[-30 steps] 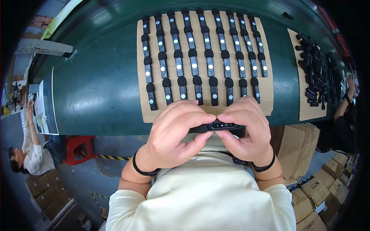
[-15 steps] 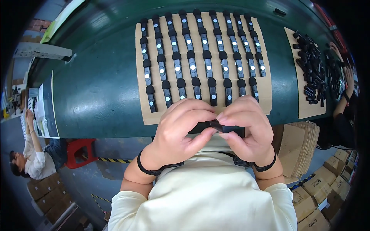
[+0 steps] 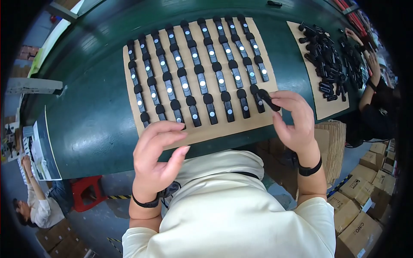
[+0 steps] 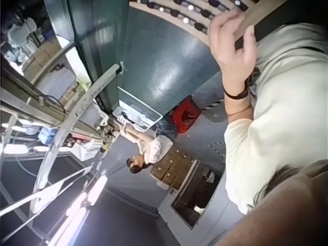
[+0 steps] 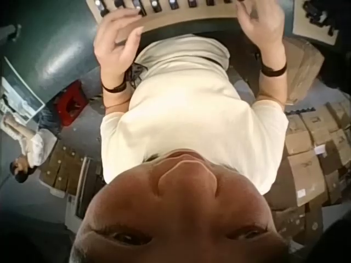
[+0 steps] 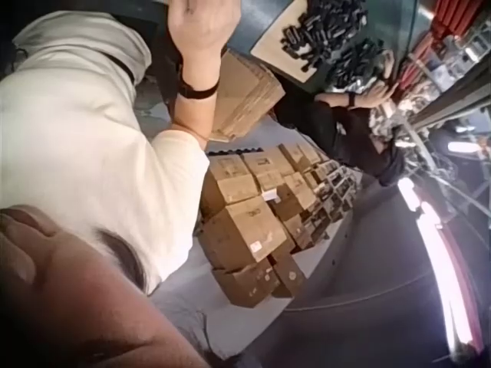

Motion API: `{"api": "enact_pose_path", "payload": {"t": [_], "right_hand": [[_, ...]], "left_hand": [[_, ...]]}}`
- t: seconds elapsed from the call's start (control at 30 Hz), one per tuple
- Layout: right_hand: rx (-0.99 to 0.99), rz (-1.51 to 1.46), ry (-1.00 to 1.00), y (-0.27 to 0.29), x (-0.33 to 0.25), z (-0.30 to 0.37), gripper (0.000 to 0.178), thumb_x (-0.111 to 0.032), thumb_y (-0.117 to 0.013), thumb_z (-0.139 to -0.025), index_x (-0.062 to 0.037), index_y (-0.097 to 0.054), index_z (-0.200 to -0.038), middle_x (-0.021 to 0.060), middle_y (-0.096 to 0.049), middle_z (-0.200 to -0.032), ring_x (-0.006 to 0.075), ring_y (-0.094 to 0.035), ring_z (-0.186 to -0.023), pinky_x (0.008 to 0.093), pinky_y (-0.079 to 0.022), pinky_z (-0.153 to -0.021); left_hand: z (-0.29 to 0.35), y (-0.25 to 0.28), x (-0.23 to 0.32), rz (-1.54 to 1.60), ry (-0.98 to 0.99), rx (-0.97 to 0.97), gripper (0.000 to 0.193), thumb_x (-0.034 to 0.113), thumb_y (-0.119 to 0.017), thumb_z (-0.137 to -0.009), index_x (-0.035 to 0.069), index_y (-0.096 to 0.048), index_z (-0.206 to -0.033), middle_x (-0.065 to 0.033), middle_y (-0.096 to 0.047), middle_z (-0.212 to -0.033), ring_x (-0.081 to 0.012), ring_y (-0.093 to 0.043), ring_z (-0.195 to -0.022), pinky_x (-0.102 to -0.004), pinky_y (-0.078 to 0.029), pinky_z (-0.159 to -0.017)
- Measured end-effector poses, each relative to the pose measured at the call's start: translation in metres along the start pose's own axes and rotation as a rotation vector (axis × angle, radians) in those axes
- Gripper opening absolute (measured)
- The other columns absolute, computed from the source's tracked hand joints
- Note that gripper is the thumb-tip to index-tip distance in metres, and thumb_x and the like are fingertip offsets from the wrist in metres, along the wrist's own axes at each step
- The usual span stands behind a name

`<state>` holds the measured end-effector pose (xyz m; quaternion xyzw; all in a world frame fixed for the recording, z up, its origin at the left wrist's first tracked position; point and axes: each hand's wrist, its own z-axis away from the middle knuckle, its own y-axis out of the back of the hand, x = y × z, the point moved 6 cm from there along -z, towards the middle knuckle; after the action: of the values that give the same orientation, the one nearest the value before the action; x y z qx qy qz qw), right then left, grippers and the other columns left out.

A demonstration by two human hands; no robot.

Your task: The person picks up microphones from a tray, turns them over, and places them onto a cardboard sheet. After filling the sheet, the person replaces it with a new one and continues arranging microphones in rows on the new surface.

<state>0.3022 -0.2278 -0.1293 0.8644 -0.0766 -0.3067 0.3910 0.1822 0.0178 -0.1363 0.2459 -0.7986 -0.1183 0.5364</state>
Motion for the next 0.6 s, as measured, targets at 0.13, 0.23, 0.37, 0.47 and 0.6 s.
{"api": "enact_pose_path", "payload": {"t": [0.13,0.23,0.37,0.47,0.6], "right_hand": [[-0.064,0.122,-0.012,-0.001,0.026,0.024,0.026,0.007,-0.069,-0.071,0.0009,-0.057,-0.093,0.0178,-0.065,-0.104,0.0344,-0.065,-0.089,0.0381,-0.053,-0.077],[-0.123,0.157,-0.01,-0.005,0.032,0.034,0.025,0.006,-0.07,-0.07,0.0,-0.057,-0.091,0.0172,-0.065,-0.107,0.0343,-0.064,-0.091,0.0385,-0.052,-0.077],[-0.183,0.186,0.007,-0.011,0.036,0.041,0.024,0.005,-0.072,-0.07,-0.0011,-0.058,-0.089,0.0155,-0.064,-0.111,0.034,-0.063,-0.093,0.039,-0.052,-0.077],[-0.17,0.188,0.01,-0.013,0.042,0.039,0.024,0.003,-0.073,-0.07,-0.0016,-0.059,-0.089,0.0145,-0.063,-0.113,0.0336,-0.063,-0.095,0.039,-0.052,-0.078],[-0.177,0.188,0.017,-0.016,0.045,0.031,0.024,0.002,-0.072,-0.071,-0.0022,-0.059,-0.091,0.0135,-0.063,-0.115,0.0327,-0.062,-0.096,0.0393,-0.051,-0.08]], "left_hand": [[0.005,0.012,-0.007,-0.053,0.015,0.04,0.02,-0.002,-0.071,-0.074,-0.003,-0.064,-0.093,-0.0172,-0.065,-0.101,-0.0281,-0.064,-0.089,-0.0342,-0.051,-0.079],[0.01,0.022,-0.014,-0.096,0.053,0.073,0.019,-0.002,-0.069,-0.075,-0.003,-0.064,-0.093,-0.017,-0.065,-0.101,-0.028,-0.064,-0.09,-0.0338,-0.05,-0.081],[0.015,0.035,-0.024,-0.128,0.126,0.128,0.017,-0.003,-0.066,-0.076,-0.003,-0.064,-0.093,-0.0164,-0.065,-0.102,-0.0268,-0.063,-0.093,-0.033,-0.049,-0.083],[0.017,0.044,-0.031,-0.112,0.188,0.185,0.016,-0.004,-0.064,-0.078,-0.004,-0.064,-0.094,-0.0156,-0.064,-0.103,-0.0254,-0.062,-0.095,-0.033,-0.047,-0.086],[0.017,0.049,-0.03,-0.119,0.193,0.222,0.016,-0.006,-0.062,-0.079,-0.004,-0.063,-0.095,-0.0155,-0.064,-0.104,-0.0248,-0.061,-0.096,-0.0333,-0.047,-0.087]]}}
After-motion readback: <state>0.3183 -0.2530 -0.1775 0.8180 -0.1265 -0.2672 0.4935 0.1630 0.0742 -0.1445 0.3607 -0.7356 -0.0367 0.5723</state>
